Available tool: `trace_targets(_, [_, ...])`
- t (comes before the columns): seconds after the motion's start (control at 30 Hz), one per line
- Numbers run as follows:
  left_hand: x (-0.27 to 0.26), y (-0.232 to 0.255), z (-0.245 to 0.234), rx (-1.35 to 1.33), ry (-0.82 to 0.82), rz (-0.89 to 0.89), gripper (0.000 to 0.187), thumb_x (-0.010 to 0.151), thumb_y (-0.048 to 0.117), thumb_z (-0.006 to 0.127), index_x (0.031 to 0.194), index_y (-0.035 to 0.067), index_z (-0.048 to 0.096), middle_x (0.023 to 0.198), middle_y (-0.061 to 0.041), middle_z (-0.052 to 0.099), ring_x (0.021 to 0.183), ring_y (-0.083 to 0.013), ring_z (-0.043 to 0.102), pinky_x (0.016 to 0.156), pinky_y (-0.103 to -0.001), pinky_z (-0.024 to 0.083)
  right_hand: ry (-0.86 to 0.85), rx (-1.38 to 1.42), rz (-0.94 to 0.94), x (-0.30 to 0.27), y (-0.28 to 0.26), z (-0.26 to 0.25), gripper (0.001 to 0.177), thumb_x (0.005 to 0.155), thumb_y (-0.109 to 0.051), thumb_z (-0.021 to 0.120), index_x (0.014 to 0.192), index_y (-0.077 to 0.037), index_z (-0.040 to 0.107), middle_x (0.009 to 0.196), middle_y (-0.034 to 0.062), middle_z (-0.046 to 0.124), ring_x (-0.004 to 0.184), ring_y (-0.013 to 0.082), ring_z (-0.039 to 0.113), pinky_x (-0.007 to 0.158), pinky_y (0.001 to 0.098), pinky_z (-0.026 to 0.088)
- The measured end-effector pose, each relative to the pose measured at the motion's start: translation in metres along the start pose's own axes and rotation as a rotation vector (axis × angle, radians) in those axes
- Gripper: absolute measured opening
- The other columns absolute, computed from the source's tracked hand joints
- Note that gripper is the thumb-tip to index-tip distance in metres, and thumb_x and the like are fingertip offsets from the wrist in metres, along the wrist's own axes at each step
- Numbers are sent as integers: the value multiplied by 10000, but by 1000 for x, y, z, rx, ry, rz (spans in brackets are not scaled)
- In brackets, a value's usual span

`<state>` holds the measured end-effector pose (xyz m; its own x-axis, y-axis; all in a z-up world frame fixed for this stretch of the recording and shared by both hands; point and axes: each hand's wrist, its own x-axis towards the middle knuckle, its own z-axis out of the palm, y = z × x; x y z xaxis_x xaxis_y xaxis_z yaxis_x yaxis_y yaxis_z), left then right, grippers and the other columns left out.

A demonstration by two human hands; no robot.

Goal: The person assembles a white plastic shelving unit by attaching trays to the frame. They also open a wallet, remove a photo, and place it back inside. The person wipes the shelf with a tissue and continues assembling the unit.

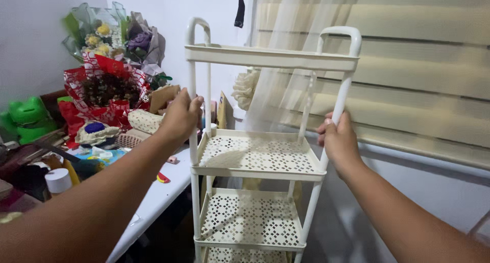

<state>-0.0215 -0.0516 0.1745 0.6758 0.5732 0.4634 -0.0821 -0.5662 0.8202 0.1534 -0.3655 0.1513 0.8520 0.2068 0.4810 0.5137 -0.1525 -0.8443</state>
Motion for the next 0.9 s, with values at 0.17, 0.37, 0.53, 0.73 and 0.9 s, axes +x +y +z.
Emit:
trace_targets(0.17, [31,-15,21,155,74,196,274,1066,262,518,1118,0,461,844,-201,645,744,-299,667,664,-436,530,7,-38,-36,-4,13,-8,158,1071,-160,415,1209,-87,431,843,80,590,620,161,564,598,347,530])
trace_targets(0.37, [33,-13,28,195,79,158,285,1054,260,487,1178,9,431,945,-279,662,879,-431,686,765,-529,526,-25,-87,-29,5,19,-17,159,1056,-143,416,1202,-81,418,814,85,598,597,169,573,578,339,520])
trace_targets(0.53, [14,-9,27,247,132,195,309,1078,261,482,1209,-4,395,990,-347,658,950,-534,636,828,-571,478,-13,-81,-49,-4,11,-18,168,1058,-165,409,1209,-90,415,806,77,595,594,164,570,580,334,525])
trace_targets(0.73, [3,0,25,130,108,154,312,1072,298,458,1180,11,398,964,-309,671,923,-465,712,793,-537,520,-57,-63,-34,-10,14,-21,164,1072,-207,399,1193,-104,438,791,67,587,595,146,569,585,327,530])
trace_targets(0.9, [-6,-2,22,190,128,129,324,1097,317,424,1245,33,372,949,-304,672,907,-470,687,773,-535,503,-79,12,-82,-9,38,-16,186,1092,-265,424,1093,-80,410,772,57,555,580,130,543,528,319,538])
